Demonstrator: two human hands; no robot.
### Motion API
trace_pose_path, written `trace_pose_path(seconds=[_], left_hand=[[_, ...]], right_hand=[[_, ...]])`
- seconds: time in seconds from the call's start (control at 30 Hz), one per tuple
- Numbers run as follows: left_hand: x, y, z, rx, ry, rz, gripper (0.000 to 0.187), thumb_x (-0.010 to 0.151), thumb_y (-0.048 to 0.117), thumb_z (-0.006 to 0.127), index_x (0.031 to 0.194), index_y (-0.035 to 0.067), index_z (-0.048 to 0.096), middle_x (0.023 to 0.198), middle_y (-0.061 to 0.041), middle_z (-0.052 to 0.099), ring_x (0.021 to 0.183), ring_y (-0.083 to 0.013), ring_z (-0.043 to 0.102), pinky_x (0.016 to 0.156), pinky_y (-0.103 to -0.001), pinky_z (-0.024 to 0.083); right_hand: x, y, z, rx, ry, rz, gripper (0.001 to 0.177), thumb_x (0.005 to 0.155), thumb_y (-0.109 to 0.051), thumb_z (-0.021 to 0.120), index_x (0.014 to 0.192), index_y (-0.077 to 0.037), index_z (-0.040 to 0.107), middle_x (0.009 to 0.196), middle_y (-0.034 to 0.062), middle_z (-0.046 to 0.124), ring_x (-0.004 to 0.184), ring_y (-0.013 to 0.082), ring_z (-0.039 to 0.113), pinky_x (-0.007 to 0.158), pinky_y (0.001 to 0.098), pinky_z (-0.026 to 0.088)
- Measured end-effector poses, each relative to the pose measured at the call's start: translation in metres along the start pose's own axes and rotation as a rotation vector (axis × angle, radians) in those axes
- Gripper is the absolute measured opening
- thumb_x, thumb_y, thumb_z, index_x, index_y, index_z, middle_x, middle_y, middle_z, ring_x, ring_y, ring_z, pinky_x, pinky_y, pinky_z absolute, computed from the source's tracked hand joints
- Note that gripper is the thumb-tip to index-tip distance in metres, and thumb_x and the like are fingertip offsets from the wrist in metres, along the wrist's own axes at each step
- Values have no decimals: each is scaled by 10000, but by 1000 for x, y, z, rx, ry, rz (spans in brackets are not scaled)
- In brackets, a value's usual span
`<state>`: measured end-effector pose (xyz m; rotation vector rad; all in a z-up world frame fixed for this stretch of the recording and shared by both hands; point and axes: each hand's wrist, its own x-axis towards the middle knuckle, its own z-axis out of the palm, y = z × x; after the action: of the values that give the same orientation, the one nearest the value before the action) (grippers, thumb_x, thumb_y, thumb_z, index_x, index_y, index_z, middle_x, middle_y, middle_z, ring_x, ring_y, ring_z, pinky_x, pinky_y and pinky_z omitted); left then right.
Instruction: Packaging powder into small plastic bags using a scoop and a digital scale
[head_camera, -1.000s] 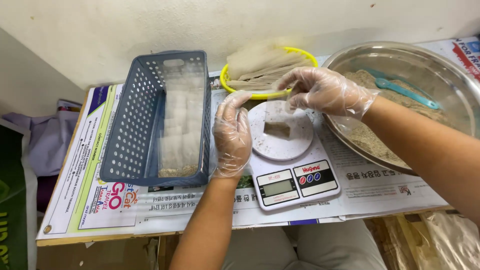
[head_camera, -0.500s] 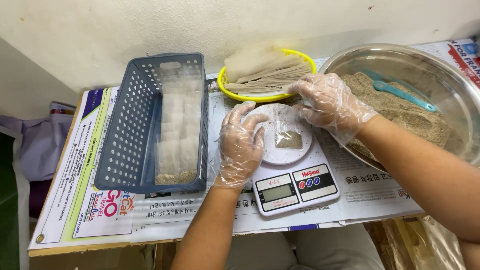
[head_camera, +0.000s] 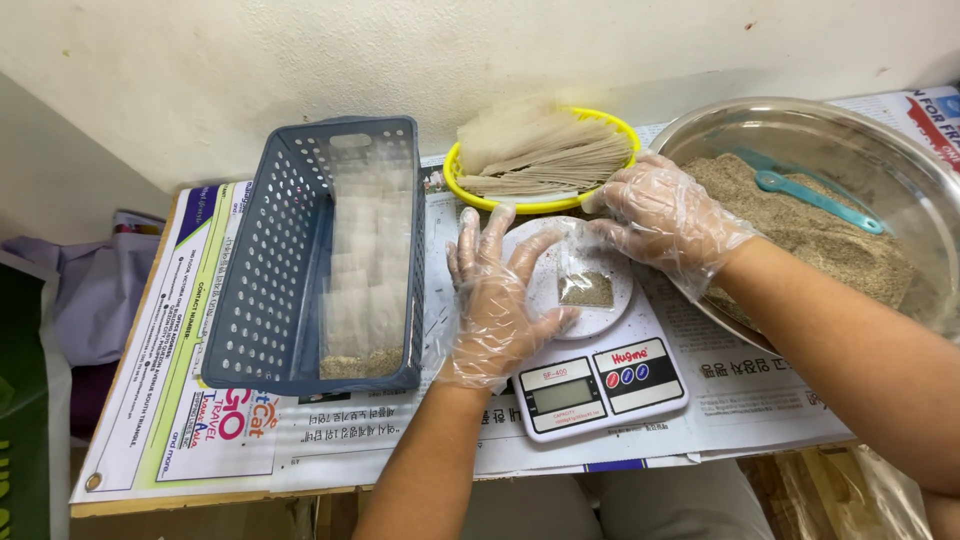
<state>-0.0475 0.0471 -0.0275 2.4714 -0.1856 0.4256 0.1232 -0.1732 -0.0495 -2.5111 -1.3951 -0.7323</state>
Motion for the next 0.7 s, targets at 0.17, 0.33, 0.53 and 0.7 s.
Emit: trace_pose_path(seconds=[0.17,0.33,0.53,0.7], left_hand=[[2,-12,20,110,30,-28,697,693,369,936,1312,347,617,1612,-77,316,1554,-420,68,1203,-680,21],[3,-20,31,116,105,-47,649,713,376,924,1285,379,618,1561,-29,404,1542,-403,153,1204,-667,68],[2,-17,29,113,56,12,545,680,446,911,1160,377,664,1494,14,474,1552,-396,182,1190,-702,150],[0,-15,35,115,87,31,437,685,463,891,1043,339,673,1444,18,513,1544,-389,216,1186,-709,159]], right_hand=[[14,-9,-12,-26,-155,56,229,992,-402,622,1005,-204,736,953,76,750,1041,249,717,1117,427,403],[38,-15,-10,-279,-641,227,538,957,-659,479,923,-223,792,917,42,786,1081,220,705,1158,466,339],[50,-15,-24,-276,-875,263,688,937,-776,405,1098,-221,779,997,50,790,1166,235,693,1250,531,244],[50,-10,-31,-232,-846,214,540,900,-724,473,1034,-297,775,989,-16,784,1175,177,687,1249,502,242]])
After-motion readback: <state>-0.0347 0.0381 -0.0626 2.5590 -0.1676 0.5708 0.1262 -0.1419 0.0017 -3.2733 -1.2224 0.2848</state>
